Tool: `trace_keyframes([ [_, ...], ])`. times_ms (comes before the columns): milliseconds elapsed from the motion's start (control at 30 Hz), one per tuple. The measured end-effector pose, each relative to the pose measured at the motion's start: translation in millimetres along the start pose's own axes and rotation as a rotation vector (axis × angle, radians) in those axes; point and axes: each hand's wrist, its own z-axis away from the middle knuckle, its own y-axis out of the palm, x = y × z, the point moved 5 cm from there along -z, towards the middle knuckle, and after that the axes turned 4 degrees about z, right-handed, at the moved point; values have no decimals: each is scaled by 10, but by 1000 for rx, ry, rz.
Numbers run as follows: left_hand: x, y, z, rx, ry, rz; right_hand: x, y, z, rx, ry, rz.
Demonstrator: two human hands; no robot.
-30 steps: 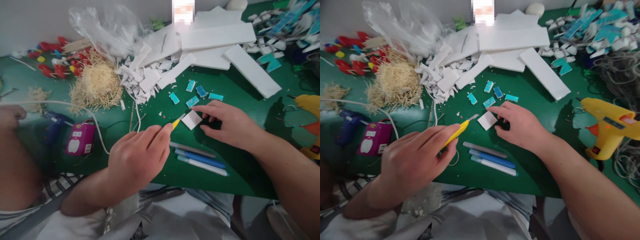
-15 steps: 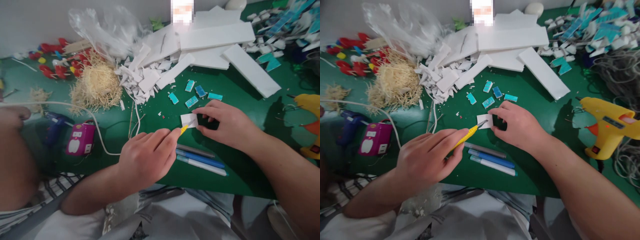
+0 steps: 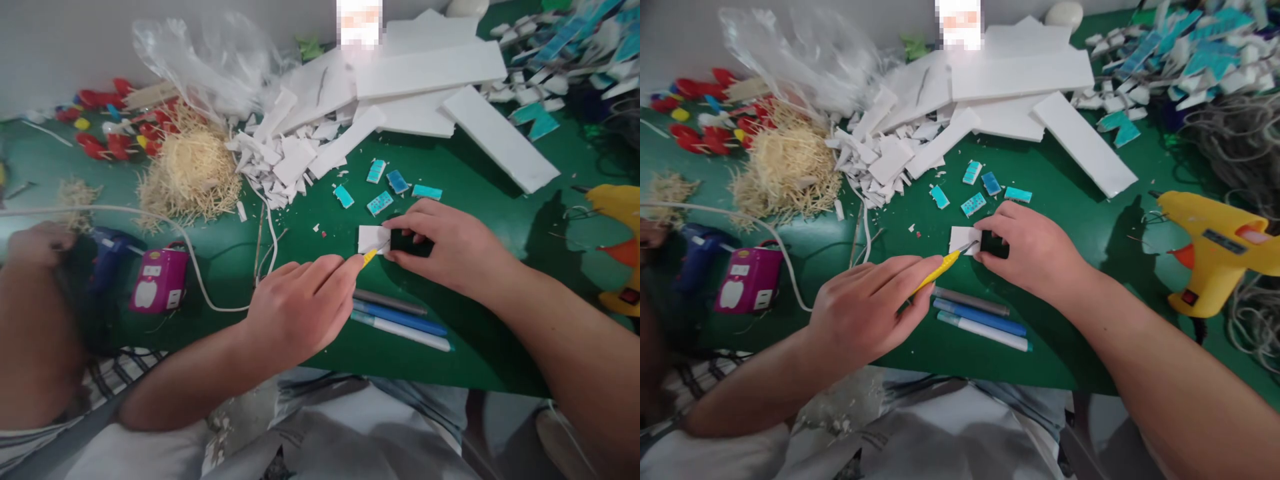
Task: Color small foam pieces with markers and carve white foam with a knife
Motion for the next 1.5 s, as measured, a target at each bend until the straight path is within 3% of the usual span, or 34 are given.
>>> trace_keyframes([
  [1500,-33,21,8,39,6,-30,-17,1,-1,34,48,-27],
])
